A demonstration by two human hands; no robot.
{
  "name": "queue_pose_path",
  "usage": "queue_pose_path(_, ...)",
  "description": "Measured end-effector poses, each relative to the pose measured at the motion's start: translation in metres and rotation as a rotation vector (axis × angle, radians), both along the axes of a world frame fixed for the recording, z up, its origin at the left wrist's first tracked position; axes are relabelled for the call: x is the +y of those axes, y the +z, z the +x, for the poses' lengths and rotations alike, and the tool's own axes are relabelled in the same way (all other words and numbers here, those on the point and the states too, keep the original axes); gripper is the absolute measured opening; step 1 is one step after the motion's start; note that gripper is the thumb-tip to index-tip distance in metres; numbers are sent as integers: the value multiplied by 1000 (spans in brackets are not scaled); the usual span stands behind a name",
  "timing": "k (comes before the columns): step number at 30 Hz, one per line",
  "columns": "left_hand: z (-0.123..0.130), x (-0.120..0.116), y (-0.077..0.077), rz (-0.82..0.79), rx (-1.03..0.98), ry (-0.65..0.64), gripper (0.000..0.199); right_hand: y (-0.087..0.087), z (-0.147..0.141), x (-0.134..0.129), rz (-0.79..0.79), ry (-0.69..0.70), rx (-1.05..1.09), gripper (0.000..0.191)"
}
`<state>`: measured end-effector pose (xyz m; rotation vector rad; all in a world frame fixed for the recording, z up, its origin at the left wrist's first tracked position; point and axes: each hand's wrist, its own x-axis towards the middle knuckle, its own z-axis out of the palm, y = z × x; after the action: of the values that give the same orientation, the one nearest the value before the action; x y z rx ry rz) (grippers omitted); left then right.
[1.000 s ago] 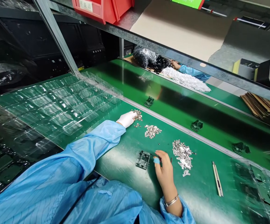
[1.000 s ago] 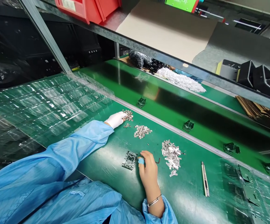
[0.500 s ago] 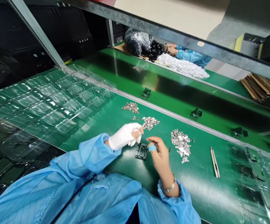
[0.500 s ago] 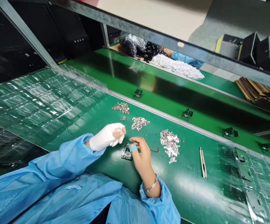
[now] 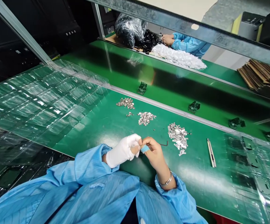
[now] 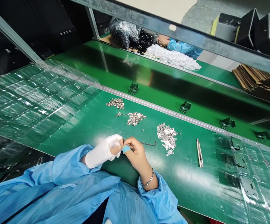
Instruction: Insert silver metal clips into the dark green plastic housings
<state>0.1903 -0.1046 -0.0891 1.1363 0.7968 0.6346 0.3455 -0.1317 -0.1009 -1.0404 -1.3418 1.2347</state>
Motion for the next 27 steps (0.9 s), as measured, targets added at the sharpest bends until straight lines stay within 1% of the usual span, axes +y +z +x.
queue_pose_path(2, -1, -1, 1, 15, 38, -14, 41, 2, 1, -1, -35, 11, 17, 12)
queue_pose_path(6, -6, 0, 0, 60, 57, -119, 41, 7, 4, -3, -93, 114, 34, 14)
queue_pose_path(7, -7, 0, 0, 91, 78, -118, 39, 8, 6, -3, -83, 130, 5, 13)
queue_pose_path(8, -8, 0, -2, 143, 111, -90, 37, 9, 9, -3, -58, 127, -37, 11)
queue_pose_path(10, -11, 0, -6, 332, 194, 55, 34, 9, 16, -2, 15, 42, -149, 8)
queue_pose_path(11, -12, 1, -10, 453, 245, 134, 36, 7, 20, -2, 54, -32, -213, 7)
queue_pose_path(12, -13, 1, -14, 572, 303, 187, 42, 6, 24, -1, 86, -111, -278, 6)
queue_pose_path(13, -14, 1, -19, 671, 368, 198, 54, 3, 27, -1, 109, -176, -344, 6)
queue_pose_path(14, -14, 2, -24, 736, 438, 166, 66, 1, 30, -1, 128, -217, -406, 6)
queue_pose_path(15, -13, 3, -30, 761, 504, 108, 74, -2, 32, 0, 148, -229, -464, 7)
queue_pose_path(16, -12, 3, -34, 749, 557, 44, 77, -4, 32, 0, 173, -219, -513, 7)
queue_pose_path(17, -11, 4, -38, 720, 586, 3, 74, -6, 32, 0, 206, -198, -550, 8)
queue_pose_path(19, -9, 5, -42, 684, 577, -9, 62, -8, 28, -1, 292, -159, -596, 10)
queue_pose_path(21, -7, 5, -41, 723, 527, 6, 55, -9, 23, -1, 374, -138, -621, 12)
queue_pose_path(23, -6, 5, -37, 785, 490, -3, 54, -9, 19, -2, 426, -120, -626, 15)
queue_pose_path(25, -5, 4, -33, 809, 479, -15, 54, -9, 17, -3, 443, -107, -624, 18)
queue_pose_path(27, -5, 3, -31, 798, 480, -10, 51, -10, 17, -3, 443, -102, -630, 20)
